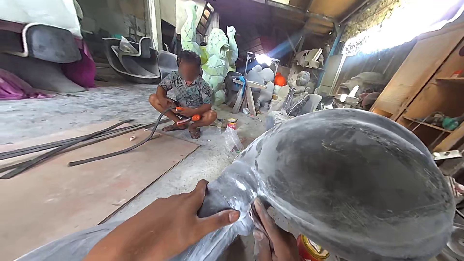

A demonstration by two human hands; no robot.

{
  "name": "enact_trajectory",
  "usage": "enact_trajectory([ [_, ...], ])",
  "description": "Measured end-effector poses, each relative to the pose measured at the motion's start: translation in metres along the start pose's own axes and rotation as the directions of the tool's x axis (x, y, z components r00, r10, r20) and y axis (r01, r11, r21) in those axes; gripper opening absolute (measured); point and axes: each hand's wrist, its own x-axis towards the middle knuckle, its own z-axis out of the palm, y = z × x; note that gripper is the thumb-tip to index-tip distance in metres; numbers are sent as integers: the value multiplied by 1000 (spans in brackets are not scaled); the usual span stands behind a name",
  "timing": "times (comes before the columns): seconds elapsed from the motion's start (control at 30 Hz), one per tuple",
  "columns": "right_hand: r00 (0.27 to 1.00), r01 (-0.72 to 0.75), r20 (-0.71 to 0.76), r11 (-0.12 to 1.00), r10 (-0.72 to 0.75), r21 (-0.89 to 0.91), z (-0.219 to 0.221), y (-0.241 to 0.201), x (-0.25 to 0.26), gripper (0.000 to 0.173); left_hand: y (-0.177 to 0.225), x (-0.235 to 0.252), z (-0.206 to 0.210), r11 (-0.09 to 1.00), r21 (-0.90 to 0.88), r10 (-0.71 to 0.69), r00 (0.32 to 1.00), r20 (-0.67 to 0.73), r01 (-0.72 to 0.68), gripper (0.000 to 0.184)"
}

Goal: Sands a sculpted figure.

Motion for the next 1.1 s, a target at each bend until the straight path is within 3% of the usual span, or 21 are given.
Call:
enact_trajectory([
  [0.07,1000,10,-12,999,-10,-42,3,13,-14,43,0,0,-3,1000,7,-4,1000,5,4,128],
  [0.17,1000,23,8,998,-23,-57,-4,1,10,39,0,1,-3,1000,10,-8,1000,-14,8,127],
  [0.27,993,-24,121,997,16,69,-10,-9,20,43,-3,3,-2,1000,-13,-1,1000,8,1,123],
  [0.4,992,42,105,981,-63,190,-7,9,7,47,2,-1,-6,1000,-10,-17,1000,7,17,127],
  [0.5,986,-3,162,975,-34,224,-9,-6,26,45,2,-3,-4,1000,-20,-5,1000,6,6,119],
  [0.67,993,5,114,983,-26,184,-10,4,-2,50,4,-4,-6,1000,-12,-11,1000,27,11,125],
  [0.8,994,11,102,979,-33,206,-9,-11,24,47,10,-7,-4,1000,-8,-11,1000,21,12,118],
  [0.97,997,54,-50,999,-54,-1,1,1,-2,44,12,-7,-5,1000,-7,-4,1000,26,4,120],
  [1.1,988,-19,-155,979,-13,-202,2,-19,24,38,16,-9,-1,1000,-10,-10,1000,13,10,118],
])
